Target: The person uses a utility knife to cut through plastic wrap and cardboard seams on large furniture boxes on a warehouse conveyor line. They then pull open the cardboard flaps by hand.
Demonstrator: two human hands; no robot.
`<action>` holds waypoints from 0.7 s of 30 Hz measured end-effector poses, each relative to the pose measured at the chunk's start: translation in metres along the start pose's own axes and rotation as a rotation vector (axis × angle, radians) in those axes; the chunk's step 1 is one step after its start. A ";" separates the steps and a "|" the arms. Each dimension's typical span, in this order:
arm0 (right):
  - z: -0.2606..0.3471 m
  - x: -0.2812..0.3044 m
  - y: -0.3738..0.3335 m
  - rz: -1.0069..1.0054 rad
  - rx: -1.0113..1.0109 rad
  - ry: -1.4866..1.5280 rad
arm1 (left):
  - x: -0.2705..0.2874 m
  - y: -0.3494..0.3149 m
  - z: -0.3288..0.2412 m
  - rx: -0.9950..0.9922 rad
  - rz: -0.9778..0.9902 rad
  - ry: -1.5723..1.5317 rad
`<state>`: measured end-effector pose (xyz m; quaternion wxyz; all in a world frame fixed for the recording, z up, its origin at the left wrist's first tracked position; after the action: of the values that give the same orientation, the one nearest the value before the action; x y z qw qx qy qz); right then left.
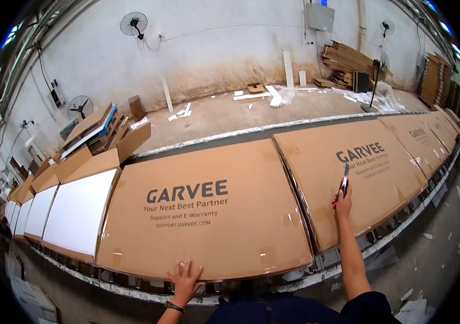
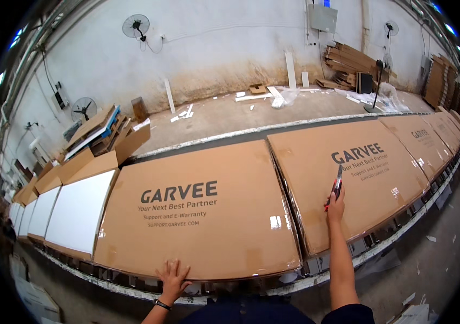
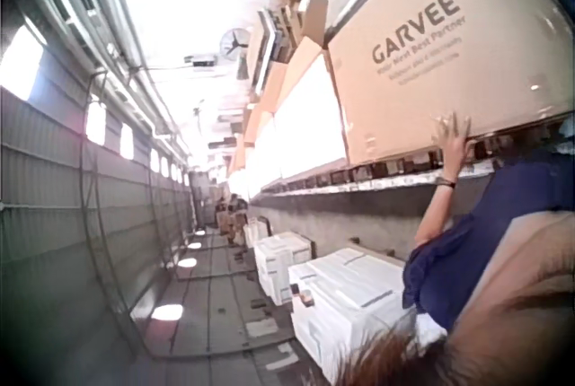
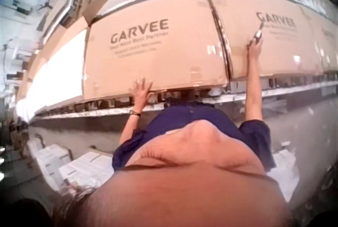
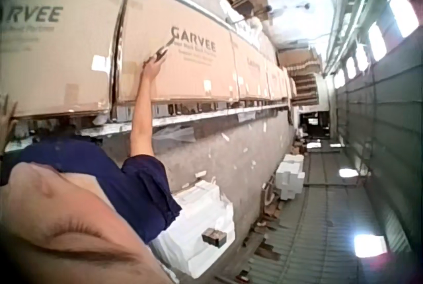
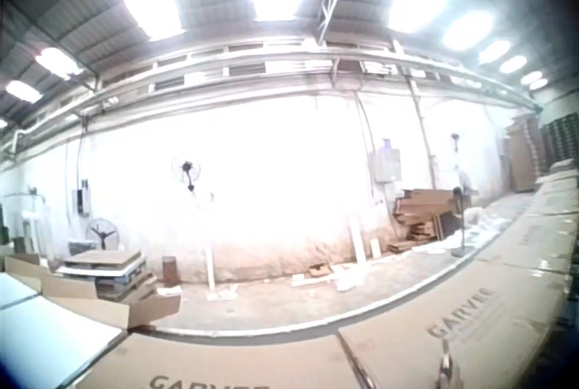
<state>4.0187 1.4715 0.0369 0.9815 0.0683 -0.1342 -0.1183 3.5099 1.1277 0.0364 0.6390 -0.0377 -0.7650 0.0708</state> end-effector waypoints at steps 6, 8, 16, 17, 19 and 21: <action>-0.006 0.000 0.004 -0.034 0.050 0.024 | 0.001 0.001 -0.002 0.090 -0.171 -0.199; 0.000 0.000 0.001 -0.045 0.012 -0.013 | 0.000 0.001 0.000 0.100 -0.176 -0.178; -0.003 -0.012 -0.001 -0.079 0.033 -0.058 | -0.042 -0.008 0.027 -0.034 -0.329 0.102; -0.006 -0.010 0.000 -0.088 0.043 -0.059 | -0.045 -0.006 0.029 -0.004 -0.389 -0.014; -0.015 -0.008 -0.003 -0.096 0.054 -0.064 | -0.047 -0.011 0.027 -0.110 -0.598 -0.027; -0.021 -0.003 -0.005 -0.115 0.041 -0.095 | -0.031 -0.013 0.018 -0.162 -0.673 0.023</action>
<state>4.0209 1.4691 0.0150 0.9639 0.0902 -0.1791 -0.1749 3.4987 1.1096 0.0052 0.6299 0.1651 -0.7306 -0.2053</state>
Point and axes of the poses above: each hand's wrist, its own y-axis towards the middle knuckle, its own x-axis out of the back of the hand, z = x × y, the point moved 4 cm from there along y, towards the middle knuckle, and after that the axes turned 15 degrees about z, right-handed, at the moved point
